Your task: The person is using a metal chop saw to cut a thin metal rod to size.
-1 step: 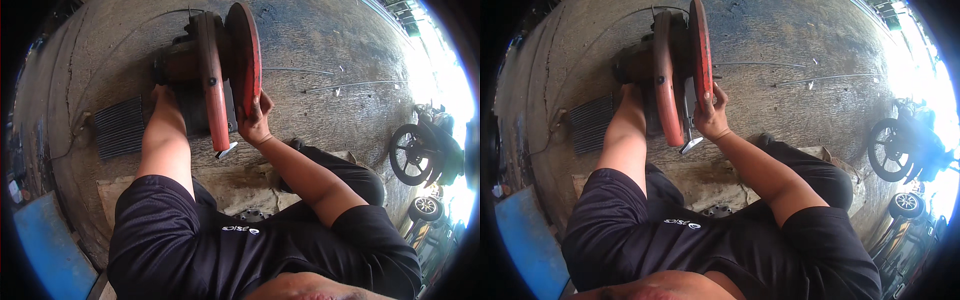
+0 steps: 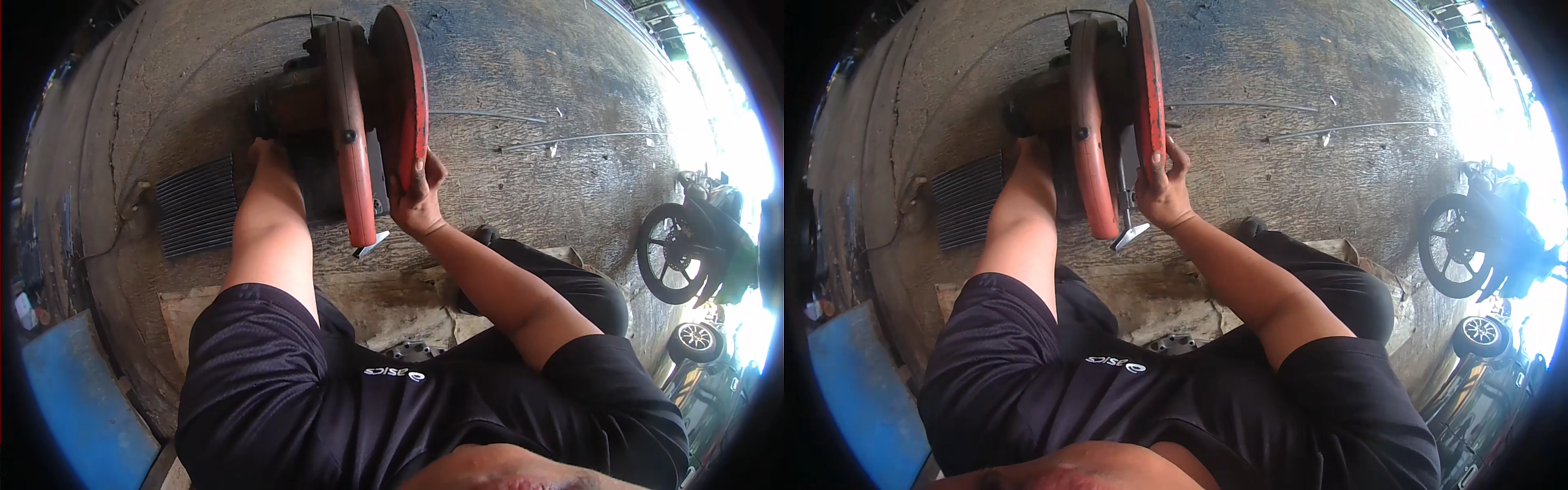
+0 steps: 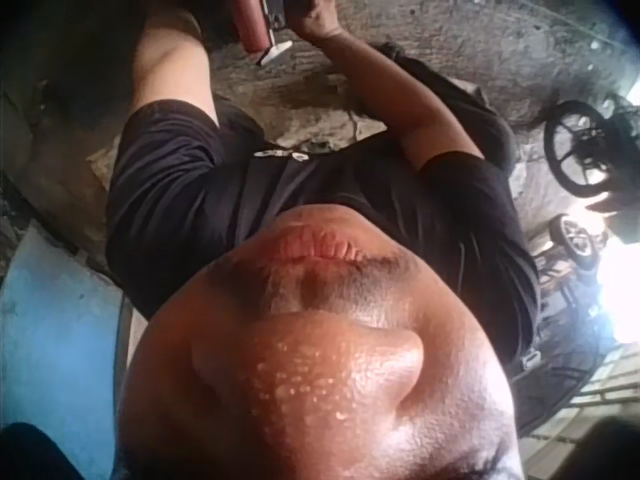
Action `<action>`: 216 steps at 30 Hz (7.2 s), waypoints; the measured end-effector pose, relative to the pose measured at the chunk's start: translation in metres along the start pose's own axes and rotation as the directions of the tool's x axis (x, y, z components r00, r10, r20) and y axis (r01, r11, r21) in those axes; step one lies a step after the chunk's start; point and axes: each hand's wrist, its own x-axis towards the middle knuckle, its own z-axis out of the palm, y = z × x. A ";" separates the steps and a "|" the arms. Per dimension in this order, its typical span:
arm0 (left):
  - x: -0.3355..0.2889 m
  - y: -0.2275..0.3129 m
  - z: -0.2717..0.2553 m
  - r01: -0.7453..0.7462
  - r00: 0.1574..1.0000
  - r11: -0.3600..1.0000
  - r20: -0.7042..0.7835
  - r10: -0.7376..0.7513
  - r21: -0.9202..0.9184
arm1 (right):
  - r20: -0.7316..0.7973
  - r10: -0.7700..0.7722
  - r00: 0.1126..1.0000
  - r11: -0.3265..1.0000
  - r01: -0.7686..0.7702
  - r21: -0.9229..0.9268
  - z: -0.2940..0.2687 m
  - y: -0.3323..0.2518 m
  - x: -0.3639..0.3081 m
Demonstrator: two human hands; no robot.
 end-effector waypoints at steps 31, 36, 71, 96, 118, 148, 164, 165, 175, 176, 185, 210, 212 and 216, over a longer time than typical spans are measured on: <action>-0.010 0.002 0.008 -0.043 0.998 0.999 -0.040 0.043 -0.010 | 0.015 -0.034 0.999 0.999 0.035 -0.012 0.003 -0.001 -0.010; 0.002 -0.003 0.012 -0.051 0.997 0.999 -0.051 0.051 0.000 | 0.026 -0.008 1.000 1.000 0.009 -0.015 0.002 -0.001 -0.010; -0.001 -0.020 -0.006 -0.072 0.997 0.996 0.012 0.073 -0.055 | 0.022 -0.037 0.999 0.998 0.038 -0.047 0.003 0.001 -0.010; -0.198 0.070 -0.141 -0.131 0.960 0.989 -0.241 0.145 0.071 | 0.097 0.200 0.975 0.978 -0.192 -0.087 -0.012 -0.028 -0.007; -0.268 0.070 -0.212 -0.239 0.969 0.970 -0.077 0.235 -0.036 | 0.606 0.177 0.776 0.984 -0.126 -0.126 -0.036 -0.121 -0.037; -0.161 0.057 -0.277 -0.137 0.903 0.813 -0.265 0.337 0.566 | 0.936 -0.001 0.352 1.000 0.013 -0.003 0.141 -0.190 -0.050; -0.101 -0.031 -0.298 -0.075 0.933 0.664 -0.183 0.310 0.744 | 0.995 0.015 0.098 0.999 0.033 -0.018 0.171 -0.175 -0.078; -0.100 -0.037 -0.293 -0.146 0.939 0.657 -0.106 0.328 0.739 | 0.994 0.032 0.103 0.999 0.022 -0.034 0.166 -0.171 -0.075; -0.177 -0.084 -0.203 -0.265 0.913 0.593 0.396 -0.099 0.760 | 0.948 0.214 0.237 0.969 -0.176 -0.175 0.049 -0.115 -0.048; -0.191 -0.091 -0.191 -0.265 0.926 0.550 0.369 -0.086 0.792 | 0.935 0.232 0.267 0.966 -0.176 -0.189 0.038 -0.107 -0.045; -0.269 -0.125 -0.172 0.063 0.886 0.799 0.334 -0.321 0.598 | 0.607 0.649 0.458 0.734 -0.587 -0.342 -0.043 -0.075 -0.033; -0.250 -0.151 -0.155 0.595 0.702 0.769 0.314 -0.639 0.234 | -0.025 0.626 0.780 0.780 -0.626 -0.001 -0.074 -0.041 0.130; -0.244 -0.154 -0.150 0.615 0.670 0.764 0.380 -0.637 0.196 | -0.057 0.705 0.707 0.709 -0.705 0.025 -0.061 -0.038 0.106; -0.235 -0.155 -0.132 0.576 0.716 0.817 0.463 -0.522 0.029 | 0.072 0.816 0.574 0.577 -0.816 -0.036 -0.030 -0.040 0.045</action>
